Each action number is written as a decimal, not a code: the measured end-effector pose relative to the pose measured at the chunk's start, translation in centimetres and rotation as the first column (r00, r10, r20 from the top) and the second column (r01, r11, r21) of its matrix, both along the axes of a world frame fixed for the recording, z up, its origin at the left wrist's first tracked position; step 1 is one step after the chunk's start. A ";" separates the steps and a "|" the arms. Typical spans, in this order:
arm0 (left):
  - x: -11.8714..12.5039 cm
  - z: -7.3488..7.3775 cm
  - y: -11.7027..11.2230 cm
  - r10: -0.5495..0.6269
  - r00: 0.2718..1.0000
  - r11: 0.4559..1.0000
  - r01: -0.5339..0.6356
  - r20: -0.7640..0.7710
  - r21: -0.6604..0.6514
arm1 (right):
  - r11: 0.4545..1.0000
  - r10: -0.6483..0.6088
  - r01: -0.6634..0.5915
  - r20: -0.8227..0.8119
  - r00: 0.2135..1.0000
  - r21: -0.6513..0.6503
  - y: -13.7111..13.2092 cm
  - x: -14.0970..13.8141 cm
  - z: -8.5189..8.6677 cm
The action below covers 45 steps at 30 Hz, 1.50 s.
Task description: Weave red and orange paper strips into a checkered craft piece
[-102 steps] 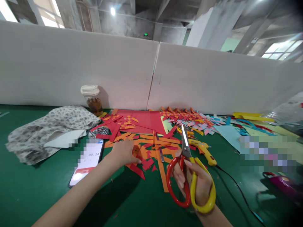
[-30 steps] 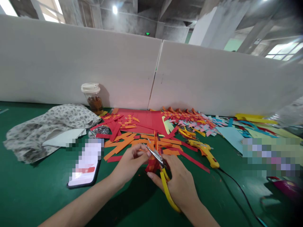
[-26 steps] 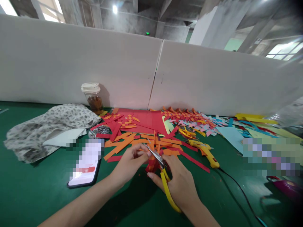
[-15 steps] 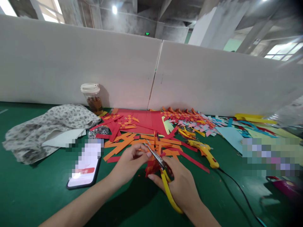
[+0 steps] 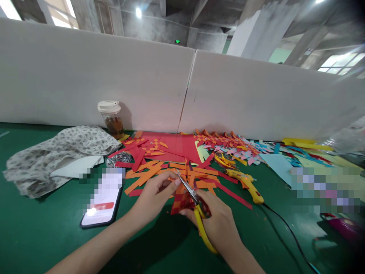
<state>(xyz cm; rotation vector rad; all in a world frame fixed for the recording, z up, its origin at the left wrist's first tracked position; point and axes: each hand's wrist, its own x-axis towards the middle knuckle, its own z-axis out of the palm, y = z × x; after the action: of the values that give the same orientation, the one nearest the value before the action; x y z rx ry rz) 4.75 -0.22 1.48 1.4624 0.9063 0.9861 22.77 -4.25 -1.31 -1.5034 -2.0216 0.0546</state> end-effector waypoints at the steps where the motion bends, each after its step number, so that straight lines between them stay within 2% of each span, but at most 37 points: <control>1: -0.1 0.0 0.0 -0.001 0.999 0.999 0.002 -0.042 0.036 | 1.000 0.003 -0.003 -0.005 1.000 0.001 0.0 0.0 0.0; 6: -0.4 0.1 0.0 -0.008 0.983 0.991 0.032 -0.182 0.129 | 0.999 0.017 -0.018 -0.026 1.000 -0.035 -0.1 -0.2 0.1; 12: -0.2 0.1 0.0 -0.005 0.985 0.991 0.029 -0.175 0.134 | 0.998 0.012 -0.017 -0.109 0.994 -0.053 0.0 -0.2 0.4; 17: -0.1 -0.1 0.1 0.021 0.991 0.998 -0.012 -0.136 0.063 | 0.997 -0.035 0.023 -0.175 0.984 -0.069 0.2 0.1 0.5; 25: -0.1 -0.7 0.7 0.047 0.999 0.999 -0.047 0.014 -0.008 | 0.997 -0.063 0.065 0.052 0.997 -0.051 -0.2 -0.1 0.1; 33: 0.1 -0.3 0.1 -0.017 0.998 0.998 0.020 0.063 -0.057 | 0.997 -0.053 0.055 0.051 0.997 -0.046 -0.2 -0.3 -0.1; 45: 0.3 -0.3 -0.2 0.027 0.999 0.999 -0.025 0.035 -0.032 | 0.999 -0.033 0.034 0.036 0.999 -0.022 -0.4 -0.3 0.0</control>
<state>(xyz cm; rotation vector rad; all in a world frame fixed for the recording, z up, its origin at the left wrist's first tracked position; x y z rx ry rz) 5.08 -0.46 1.13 1.4062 0.9136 1.0093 22.42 -4.64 -1.27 -1.5627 -2.0296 0.0373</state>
